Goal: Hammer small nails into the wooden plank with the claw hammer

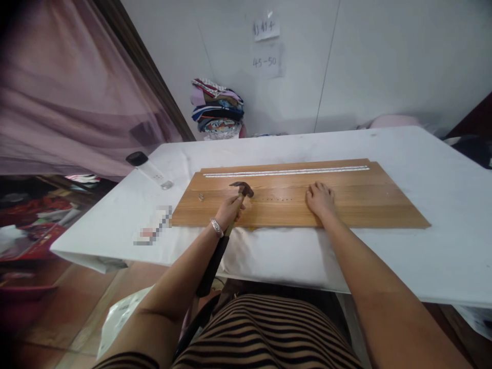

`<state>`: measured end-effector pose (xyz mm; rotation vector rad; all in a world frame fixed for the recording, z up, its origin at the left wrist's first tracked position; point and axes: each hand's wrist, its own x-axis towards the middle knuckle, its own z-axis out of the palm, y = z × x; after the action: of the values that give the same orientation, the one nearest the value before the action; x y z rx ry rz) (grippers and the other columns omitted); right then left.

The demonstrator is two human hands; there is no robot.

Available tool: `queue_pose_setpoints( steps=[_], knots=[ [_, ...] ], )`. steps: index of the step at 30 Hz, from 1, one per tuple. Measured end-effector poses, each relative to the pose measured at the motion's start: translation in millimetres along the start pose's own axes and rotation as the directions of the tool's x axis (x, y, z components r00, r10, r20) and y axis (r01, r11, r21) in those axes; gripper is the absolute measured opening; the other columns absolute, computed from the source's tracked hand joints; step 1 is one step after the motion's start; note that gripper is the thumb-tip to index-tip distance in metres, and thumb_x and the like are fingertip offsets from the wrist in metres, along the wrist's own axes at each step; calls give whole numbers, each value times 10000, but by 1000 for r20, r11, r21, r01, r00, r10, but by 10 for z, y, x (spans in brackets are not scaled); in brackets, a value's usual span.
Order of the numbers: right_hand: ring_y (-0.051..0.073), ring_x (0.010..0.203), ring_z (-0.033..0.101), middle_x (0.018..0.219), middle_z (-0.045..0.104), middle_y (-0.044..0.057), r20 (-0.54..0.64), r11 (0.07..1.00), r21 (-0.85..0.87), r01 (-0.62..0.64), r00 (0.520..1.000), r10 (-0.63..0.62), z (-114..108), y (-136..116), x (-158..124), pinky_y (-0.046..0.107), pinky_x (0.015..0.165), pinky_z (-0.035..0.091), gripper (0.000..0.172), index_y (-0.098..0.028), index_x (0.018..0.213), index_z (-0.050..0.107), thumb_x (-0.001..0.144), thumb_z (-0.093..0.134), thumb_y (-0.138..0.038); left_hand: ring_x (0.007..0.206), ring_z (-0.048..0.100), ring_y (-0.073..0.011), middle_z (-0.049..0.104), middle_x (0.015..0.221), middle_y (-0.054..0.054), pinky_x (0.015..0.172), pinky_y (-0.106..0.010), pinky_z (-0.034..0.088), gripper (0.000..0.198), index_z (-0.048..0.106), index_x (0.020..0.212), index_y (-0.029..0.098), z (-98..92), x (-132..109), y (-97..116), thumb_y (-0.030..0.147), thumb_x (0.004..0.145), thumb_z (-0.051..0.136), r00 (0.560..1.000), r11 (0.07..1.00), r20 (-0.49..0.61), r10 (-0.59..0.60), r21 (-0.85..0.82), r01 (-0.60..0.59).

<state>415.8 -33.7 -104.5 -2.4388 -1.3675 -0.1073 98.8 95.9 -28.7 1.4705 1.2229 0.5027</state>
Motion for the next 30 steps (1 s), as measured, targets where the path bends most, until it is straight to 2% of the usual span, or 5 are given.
queue_pose_setpoints(
  steps=[6,11,17,30],
  knots=[
    [329,1343,537,1390,679,185,24,1000,-28,-7,1000,8,-7,-6,1,508,1091,386,405,-199,1185,719,1042,364,-330,405,468,-65,611,686,20,411,-216,346,319,589,788,185,5,-31,25,392,1029,613,1000,1000,2,13,9,-13],
    [331,1343,536,1420,674,180,13,1000,-26,-6,1000,6,-2,-4,0,512,1090,389,397,-211,1200,723,1041,375,-319,401,446,-70,567,619,30,413,-214,342,352,594,770,184,9,-30,27,409,1041,599,1000,1000,-6,-5,22,5],
    [329,1329,544,1394,685,176,8,1000,-14,-8,1000,8,-2,-9,-4,518,1090,390,384,-215,1182,720,1034,381,-320,414,465,-70,623,713,19,420,-218,362,264,637,863,181,5,-28,19,385,1027,604,1000,1000,-3,2,5,-2],
    [324,1356,546,1412,680,179,38,999,-45,-10,999,12,-13,-12,3,502,1105,391,390,-200,1204,707,1052,371,-326,409,464,-65,609,703,23,410,-220,348,300,589,791,186,13,-37,27,345,1045,574,1000,1000,-11,3,18,-3]
  ],
)
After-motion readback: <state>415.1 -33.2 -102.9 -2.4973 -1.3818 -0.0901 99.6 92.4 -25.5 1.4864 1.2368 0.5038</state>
